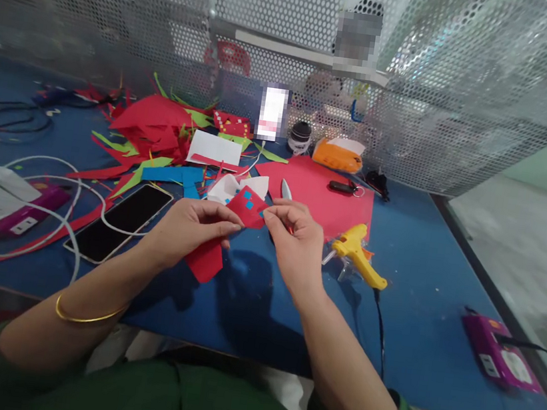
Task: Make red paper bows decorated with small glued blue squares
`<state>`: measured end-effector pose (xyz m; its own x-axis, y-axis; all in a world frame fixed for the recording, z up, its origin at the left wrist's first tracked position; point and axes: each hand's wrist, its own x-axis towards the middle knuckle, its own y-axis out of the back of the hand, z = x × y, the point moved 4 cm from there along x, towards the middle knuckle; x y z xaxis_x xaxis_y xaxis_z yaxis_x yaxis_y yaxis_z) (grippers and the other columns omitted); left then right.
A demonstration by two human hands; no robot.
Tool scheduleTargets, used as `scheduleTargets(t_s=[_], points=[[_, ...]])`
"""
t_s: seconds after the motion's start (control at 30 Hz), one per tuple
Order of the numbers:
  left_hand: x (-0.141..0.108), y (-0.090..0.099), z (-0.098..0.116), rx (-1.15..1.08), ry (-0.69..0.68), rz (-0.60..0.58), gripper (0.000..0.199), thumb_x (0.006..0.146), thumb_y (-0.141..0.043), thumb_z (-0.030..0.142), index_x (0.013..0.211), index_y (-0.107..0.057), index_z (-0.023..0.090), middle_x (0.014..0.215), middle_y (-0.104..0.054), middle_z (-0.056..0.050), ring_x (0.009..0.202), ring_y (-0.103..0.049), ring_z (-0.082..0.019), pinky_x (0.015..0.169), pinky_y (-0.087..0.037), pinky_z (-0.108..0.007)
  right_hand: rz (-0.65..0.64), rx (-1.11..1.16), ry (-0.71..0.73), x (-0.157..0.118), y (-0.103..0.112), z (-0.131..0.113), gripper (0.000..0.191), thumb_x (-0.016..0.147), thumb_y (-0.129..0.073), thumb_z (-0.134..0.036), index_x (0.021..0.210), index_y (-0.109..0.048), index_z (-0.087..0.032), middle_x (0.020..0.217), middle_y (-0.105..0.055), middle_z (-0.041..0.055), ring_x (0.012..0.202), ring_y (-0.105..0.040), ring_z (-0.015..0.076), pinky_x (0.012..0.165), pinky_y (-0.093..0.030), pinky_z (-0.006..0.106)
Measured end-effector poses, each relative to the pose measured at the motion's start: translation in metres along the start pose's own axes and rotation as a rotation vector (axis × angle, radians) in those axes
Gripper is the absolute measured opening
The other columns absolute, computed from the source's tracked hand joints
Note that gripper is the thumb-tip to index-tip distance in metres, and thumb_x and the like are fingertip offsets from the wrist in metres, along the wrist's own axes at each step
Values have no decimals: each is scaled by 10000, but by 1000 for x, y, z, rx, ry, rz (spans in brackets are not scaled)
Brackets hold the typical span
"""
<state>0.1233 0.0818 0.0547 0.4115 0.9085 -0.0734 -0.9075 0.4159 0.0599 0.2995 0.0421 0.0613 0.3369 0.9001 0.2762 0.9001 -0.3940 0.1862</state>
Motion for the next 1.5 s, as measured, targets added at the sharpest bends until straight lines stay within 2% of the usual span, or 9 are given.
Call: scheduleTargets(t_s=[0.07, 0.13, 0.23, 0.47, 0.77, 0.93, 1.1, 1.3, 1.5], points=[[0, 0, -1, -2, -9, 49, 143, 748, -761, 299, 794, -743, 165, 653, -694, -6, 551, -651, -122, 570, -524, -227, 29, -106, 106, -3, 0, -6, 86, 799, -693, -290, 783, -744, -223, 1156, -707, 83, 1136, -636, 246, 1000, -470, 423], [0, 0, -1, -16, -22, 68, 147, 740, -767, 303, 791, -751, 166, 647, -697, -8, 559, -652, -124, 577, -528, -228, 21, -188, 179, -7, -3, -12, 78, 814, -680, -265, 780, -740, -229, 1222, -695, 89, 1191, -620, 252, 1054, -443, 453], [0, -1, 0, -31, -35, 66, 159, 717, -778, 304, 776, -758, 157, 666, -705, -13, 559, -644, -122, 589, -531, -236, -15, -250, 287, -13, -10, -17, 95, 838, -655, -240, 779, -730, -243, 1256, -689, 75, 1245, -590, 249, 1079, -433, 480], [-1, -2, 1, -13, -72, 43, 177, 705, -781, 312, 767, -752, 149, 679, -712, -16, 573, -648, -129, 603, -528, -246, 21, -372, 462, -20, -13, -21, 98, 857, -653, -243, 805, -736, -242, 1270, -682, 79, 1315, -526, 265, 1089, -415, 506], [-1, -1, 2, 11, -93, 28, 193, 721, -768, 338, 770, -722, 157, 628, -680, 4, 567, -634, -125, 609, -524, -247, 56, -412, 484, -22, -13, -21, 119, 862, -644, -254, 772, -722, -250, 1256, -687, 69, 1309, -530, 276, 1068, -430, 522], [-2, -3, 4, -6, -93, 13, 198, 710, -771, 342, 761, -709, 162, 609, -663, 14, 554, -623, -120, 594, -529, -243, 52, -415, 485, -21, -12, -20, 117, 875, -643, -269, 817, -744, -264, 1245, -690, 62, 1310, -529, 278, 1075, -423, 536], [-2, -3, 4, -17, -90, 5, 209, 723, -776, 348, 762, -708, 154, 610, -662, 16, 544, -625, -113, 571, -514, -220, 163, -390, 497, -15, 3, -28, 108, 889, -640, -262, 869, -746, -251, 1234, -684, 78, 1280, -555, 271, 1091, -411, 519], [-4, -4, 8, 25, -137, -5, 162, 754, -752, 309, 735, -705, 155, 587, -644, 20, 540, -611, -106, 568, -506, -207, 14, -399, 408, -11, 4, -27, 74, 848, -676, -262, 796, -725, -244, 1267, -670, 82, 1328, -520, 290, 1108, -385, 543], [-4, -4, 9, 103, -189, -6, 137, 791, -716, 283, 736, -703, 158, 594, -649, 14, 543, -606, -108, 566, -494, -209, -44, -446, 426, -12, -1, -21, 74, 848, -688, -273, 799, -718, -228, 1327, -639, 109, 1376, -462, 288, 1122, -357, 550]])
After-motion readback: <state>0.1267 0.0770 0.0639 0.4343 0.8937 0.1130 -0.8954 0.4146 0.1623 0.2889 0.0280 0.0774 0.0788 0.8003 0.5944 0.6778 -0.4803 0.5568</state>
